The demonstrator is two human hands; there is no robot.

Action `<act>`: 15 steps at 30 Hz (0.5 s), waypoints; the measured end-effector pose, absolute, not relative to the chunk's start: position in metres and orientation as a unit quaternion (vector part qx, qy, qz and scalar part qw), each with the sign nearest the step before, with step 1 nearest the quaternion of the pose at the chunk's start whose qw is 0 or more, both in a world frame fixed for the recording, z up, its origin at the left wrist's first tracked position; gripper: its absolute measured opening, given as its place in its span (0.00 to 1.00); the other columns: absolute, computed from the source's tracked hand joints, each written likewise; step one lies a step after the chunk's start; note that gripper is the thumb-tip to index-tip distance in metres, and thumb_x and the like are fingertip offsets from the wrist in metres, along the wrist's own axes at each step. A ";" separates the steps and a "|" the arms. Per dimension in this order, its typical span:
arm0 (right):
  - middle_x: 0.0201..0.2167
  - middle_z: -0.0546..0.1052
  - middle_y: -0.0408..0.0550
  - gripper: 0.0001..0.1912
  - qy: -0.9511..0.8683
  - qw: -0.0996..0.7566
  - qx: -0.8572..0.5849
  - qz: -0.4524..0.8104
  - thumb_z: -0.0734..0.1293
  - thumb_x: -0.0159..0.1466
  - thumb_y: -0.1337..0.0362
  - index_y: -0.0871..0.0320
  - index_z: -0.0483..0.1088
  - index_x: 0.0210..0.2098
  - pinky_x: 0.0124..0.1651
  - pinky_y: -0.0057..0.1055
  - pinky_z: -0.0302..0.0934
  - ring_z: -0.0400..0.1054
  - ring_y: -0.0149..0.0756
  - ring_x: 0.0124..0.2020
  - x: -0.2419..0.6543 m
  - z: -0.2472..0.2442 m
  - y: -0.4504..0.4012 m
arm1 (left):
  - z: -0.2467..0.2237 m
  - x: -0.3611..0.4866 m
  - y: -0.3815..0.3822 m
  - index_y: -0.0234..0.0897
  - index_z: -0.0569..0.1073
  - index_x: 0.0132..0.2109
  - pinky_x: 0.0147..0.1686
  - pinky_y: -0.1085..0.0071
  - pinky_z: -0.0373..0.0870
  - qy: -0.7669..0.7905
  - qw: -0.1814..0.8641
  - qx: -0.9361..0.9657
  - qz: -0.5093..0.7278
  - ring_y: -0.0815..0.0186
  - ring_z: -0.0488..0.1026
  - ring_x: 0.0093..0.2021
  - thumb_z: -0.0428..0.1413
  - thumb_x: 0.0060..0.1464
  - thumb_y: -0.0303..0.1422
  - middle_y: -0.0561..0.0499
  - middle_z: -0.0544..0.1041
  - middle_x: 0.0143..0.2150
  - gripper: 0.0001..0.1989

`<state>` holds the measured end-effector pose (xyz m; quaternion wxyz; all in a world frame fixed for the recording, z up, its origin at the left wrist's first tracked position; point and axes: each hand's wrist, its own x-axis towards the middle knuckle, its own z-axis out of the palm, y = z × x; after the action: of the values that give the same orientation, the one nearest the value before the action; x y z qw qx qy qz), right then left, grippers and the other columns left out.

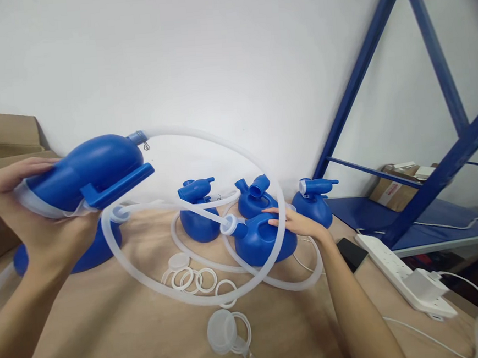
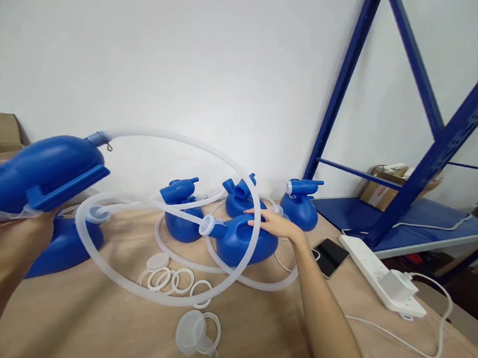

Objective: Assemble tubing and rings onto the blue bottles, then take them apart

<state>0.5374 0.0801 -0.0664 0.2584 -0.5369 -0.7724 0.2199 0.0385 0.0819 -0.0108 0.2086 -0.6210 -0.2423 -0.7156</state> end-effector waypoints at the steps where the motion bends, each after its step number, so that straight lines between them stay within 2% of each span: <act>1: 0.60 0.79 0.54 0.28 -0.772 0.271 -0.531 0.221 0.72 0.65 0.45 0.52 0.78 0.59 0.64 0.55 0.68 0.73 0.54 0.61 0.536 -0.067 0.082 | -0.012 0.037 0.087 0.40 0.69 0.54 0.61 0.49 0.69 -0.238 0.232 -0.619 -0.711 0.53 0.73 0.53 0.72 0.32 0.27 0.49 0.73 0.55 0.38; 4: 0.56 0.81 0.55 0.26 -0.755 0.325 -0.528 0.213 0.73 0.63 0.47 0.54 0.80 0.55 0.65 0.56 0.66 0.74 0.55 0.59 0.530 -0.066 0.086 | -0.017 0.041 0.093 0.40 0.69 0.53 0.58 0.49 0.71 -0.241 0.250 -0.636 -0.690 0.52 0.74 0.52 0.75 0.31 0.33 0.48 0.73 0.53 0.39; 8: 0.55 0.82 0.54 0.27 -0.722 0.437 -0.505 0.182 0.74 0.63 0.48 0.53 0.78 0.57 0.63 0.53 0.67 0.75 0.52 0.58 0.511 -0.048 0.080 | -0.020 0.069 0.071 0.41 0.69 0.57 0.58 0.47 0.71 -0.233 0.216 -0.674 -0.667 0.50 0.73 0.55 0.76 0.36 0.36 0.45 0.73 0.56 0.41; 10: 0.57 0.80 0.53 0.26 -0.714 0.478 -0.481 0.175 0.72 0.65 0.46 0.52 0.77 0.58 0.62 0.50 0.68 0.75 0.51 0.58 0.494 -0.033 0.066 | -0.022 0.089 0.053 0.43 0.70 0.58 0.56 0.47 0.73 -0.211 0.217 -0.703 -0.644 0.50 0.74 0.55 0.74 0.42 0.35 0.44 0.73 0.57 0.37; 13: 0.61 0.78 0.50 0.25 -0.722 0.492 -0.475 0.105 0.68 0.70 0.47 0.49 0.74 0.62 0.65 0.48 0.65 0.72 0.49 0.61 0.462 -0.011 0.034 | -0.026 0.117 0.032 0.43 0.74 0.54 0.51 0.53 0.78 -0.179 0.267 -0.741 -0.589 0.53 0.75 0.55 0.69 0.52 0.27 0.44 0.72 0.60 0.23; 15: 0.56 0.79 0.51 0.24 -0.737 0.484 -0.469 0.048 0.67 0.71 0.49 0.49 0.73 0.64 0.61 0.48 0.67 0.73 0.48 0.57 0.442 -0.001 0.013 | -0.027 0.132 0.023 0.42 0.76 0.51 0.52 0.54 0.80 -0.156 0.315 -0.755 -0.554 0.54 0.75 0.57 0.66 0.55 0.22 0.45 0.70 0.62 0.18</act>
<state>0.4422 0.0129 -0.0010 0.4842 -0.4694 -0.7368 0.0482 0.1323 0.0231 -0.0267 0.3154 -0.7549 -0.1556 -0.5536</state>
